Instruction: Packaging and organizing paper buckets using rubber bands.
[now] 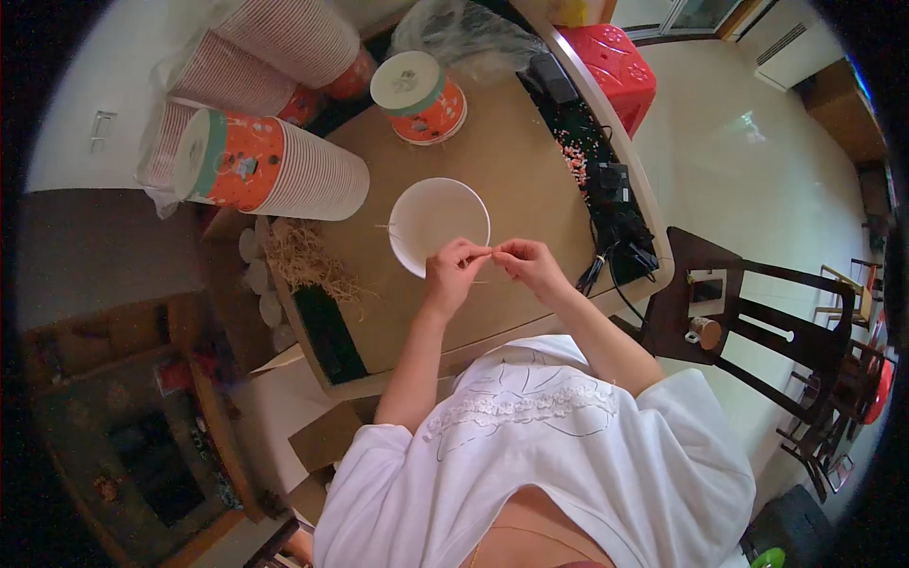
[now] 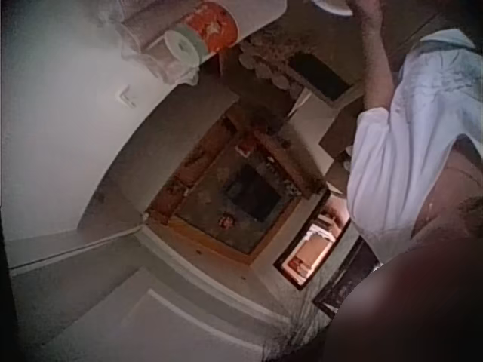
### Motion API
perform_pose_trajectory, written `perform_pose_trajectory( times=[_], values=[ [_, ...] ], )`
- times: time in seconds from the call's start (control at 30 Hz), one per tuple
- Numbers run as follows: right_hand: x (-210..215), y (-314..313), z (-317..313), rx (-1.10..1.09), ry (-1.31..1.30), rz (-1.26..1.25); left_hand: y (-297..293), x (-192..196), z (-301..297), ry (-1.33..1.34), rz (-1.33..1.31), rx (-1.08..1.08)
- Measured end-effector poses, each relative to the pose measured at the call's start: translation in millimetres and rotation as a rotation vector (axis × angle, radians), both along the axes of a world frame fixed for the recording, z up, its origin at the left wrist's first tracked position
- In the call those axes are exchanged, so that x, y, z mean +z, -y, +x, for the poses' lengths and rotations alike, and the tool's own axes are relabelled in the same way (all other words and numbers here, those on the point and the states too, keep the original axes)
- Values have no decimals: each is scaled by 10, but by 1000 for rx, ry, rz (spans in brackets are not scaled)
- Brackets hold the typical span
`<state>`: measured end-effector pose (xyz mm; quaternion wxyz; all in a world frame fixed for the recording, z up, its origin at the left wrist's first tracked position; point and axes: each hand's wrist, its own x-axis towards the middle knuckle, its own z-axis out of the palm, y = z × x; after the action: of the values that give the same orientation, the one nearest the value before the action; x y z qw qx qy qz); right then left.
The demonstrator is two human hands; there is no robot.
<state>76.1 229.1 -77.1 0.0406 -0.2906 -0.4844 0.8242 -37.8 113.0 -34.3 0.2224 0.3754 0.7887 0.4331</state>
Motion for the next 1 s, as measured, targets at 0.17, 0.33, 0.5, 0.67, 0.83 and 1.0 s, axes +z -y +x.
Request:
perform_pose_trajectory(
  times=[0.17, 0.33, 0.5, 0.67, 0.83, 1.0],
  values=[
    [91, 4, 28, -25, 34, 132, -52, 16, 45, 32, -45, 39],
    [30, 16, -3, -72, 11, 225, -93, -94, 116, -50, -6, 20],
    [-34, 14, -16, -97, 17, 240, -124, -156, 107, -89, -14, 3],
    [-3, 14, -49, -179, 28, 209, -159, -195, 114, -126, 3, 0],
    [-143, -22, -119, -225, 106, 238, -115, -272, 58, -92, -10, 95],
    [-391, 45, -274, -275, 3, 248, -73, -234, -60, 0, -146, 187]
  ],
)
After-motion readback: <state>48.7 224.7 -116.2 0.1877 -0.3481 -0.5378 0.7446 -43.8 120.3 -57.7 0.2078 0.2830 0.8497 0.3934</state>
